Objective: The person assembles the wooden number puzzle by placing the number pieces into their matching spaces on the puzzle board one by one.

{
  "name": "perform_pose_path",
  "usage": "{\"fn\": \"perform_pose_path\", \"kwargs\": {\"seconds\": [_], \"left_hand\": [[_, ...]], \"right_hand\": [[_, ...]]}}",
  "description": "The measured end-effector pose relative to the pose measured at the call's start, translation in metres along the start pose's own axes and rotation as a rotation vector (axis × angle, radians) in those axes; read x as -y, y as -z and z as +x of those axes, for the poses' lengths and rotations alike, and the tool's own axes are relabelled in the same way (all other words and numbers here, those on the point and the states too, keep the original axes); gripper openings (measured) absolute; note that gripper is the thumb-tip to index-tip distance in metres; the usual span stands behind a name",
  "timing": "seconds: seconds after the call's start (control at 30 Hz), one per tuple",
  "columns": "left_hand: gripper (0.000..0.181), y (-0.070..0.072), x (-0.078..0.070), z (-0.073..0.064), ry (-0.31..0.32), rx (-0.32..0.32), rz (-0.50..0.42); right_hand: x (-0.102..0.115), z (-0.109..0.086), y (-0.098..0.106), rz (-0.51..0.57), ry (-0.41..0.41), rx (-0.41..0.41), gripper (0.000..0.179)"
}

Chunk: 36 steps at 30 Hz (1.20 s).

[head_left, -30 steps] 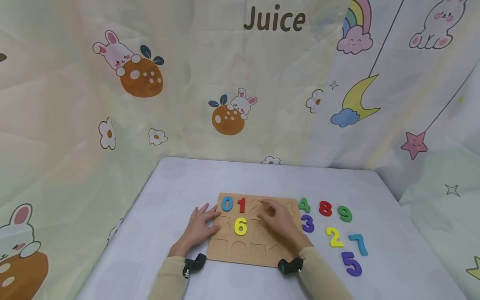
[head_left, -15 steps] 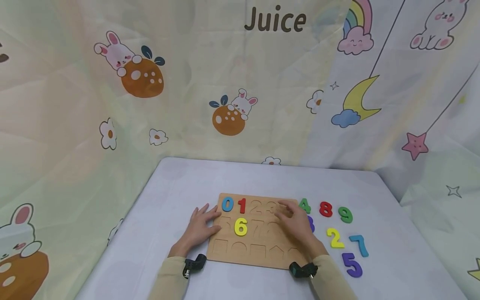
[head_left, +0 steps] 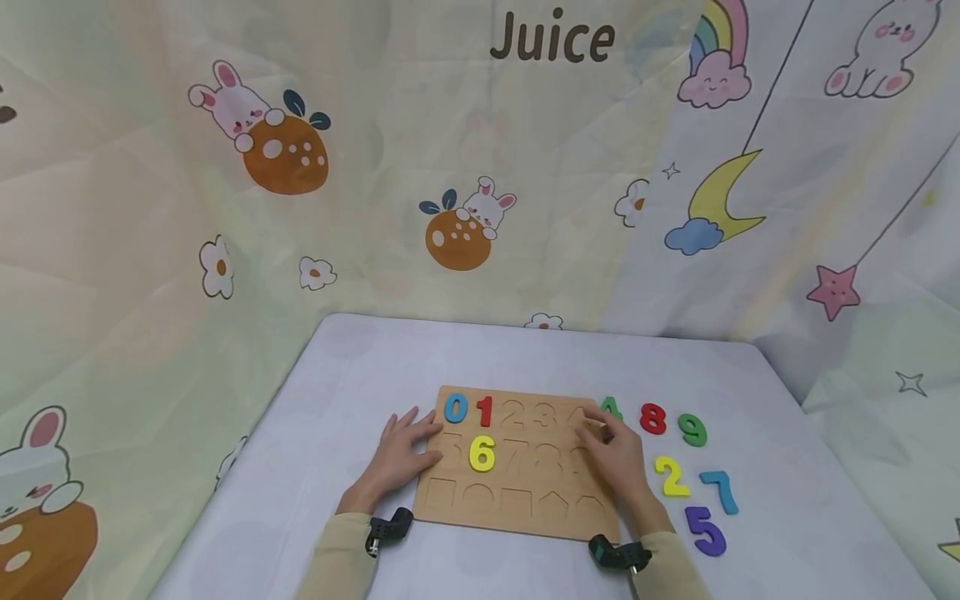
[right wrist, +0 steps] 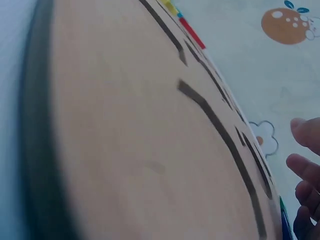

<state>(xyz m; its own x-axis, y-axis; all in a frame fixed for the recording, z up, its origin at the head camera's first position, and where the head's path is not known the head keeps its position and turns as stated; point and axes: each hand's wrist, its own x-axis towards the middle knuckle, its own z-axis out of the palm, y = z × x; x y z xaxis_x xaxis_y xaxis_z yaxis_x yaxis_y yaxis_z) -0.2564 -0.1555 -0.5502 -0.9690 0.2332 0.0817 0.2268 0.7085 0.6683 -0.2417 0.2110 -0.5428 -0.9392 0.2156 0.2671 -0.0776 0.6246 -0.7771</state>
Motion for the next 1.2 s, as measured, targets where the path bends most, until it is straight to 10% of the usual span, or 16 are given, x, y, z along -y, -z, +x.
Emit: {"fn": "perform_pose_path", "kwargs": {"seconds": [0.83, 1.2], "left_hand": [[0.049, 0.001, -0.001, 0.002, 0.015, 0.0, -0.006], [0.048, 0.001, -0.002, -0.003, 0.03, -0.008, -0.004]], "right_hand": [[-0.022, -0.008, 0.036, -0.166, -0.15, 0.038, 0.045], [-0.028, -0.014, 0.055, -0.227, -0.122, 0.273, 0.054]]}}
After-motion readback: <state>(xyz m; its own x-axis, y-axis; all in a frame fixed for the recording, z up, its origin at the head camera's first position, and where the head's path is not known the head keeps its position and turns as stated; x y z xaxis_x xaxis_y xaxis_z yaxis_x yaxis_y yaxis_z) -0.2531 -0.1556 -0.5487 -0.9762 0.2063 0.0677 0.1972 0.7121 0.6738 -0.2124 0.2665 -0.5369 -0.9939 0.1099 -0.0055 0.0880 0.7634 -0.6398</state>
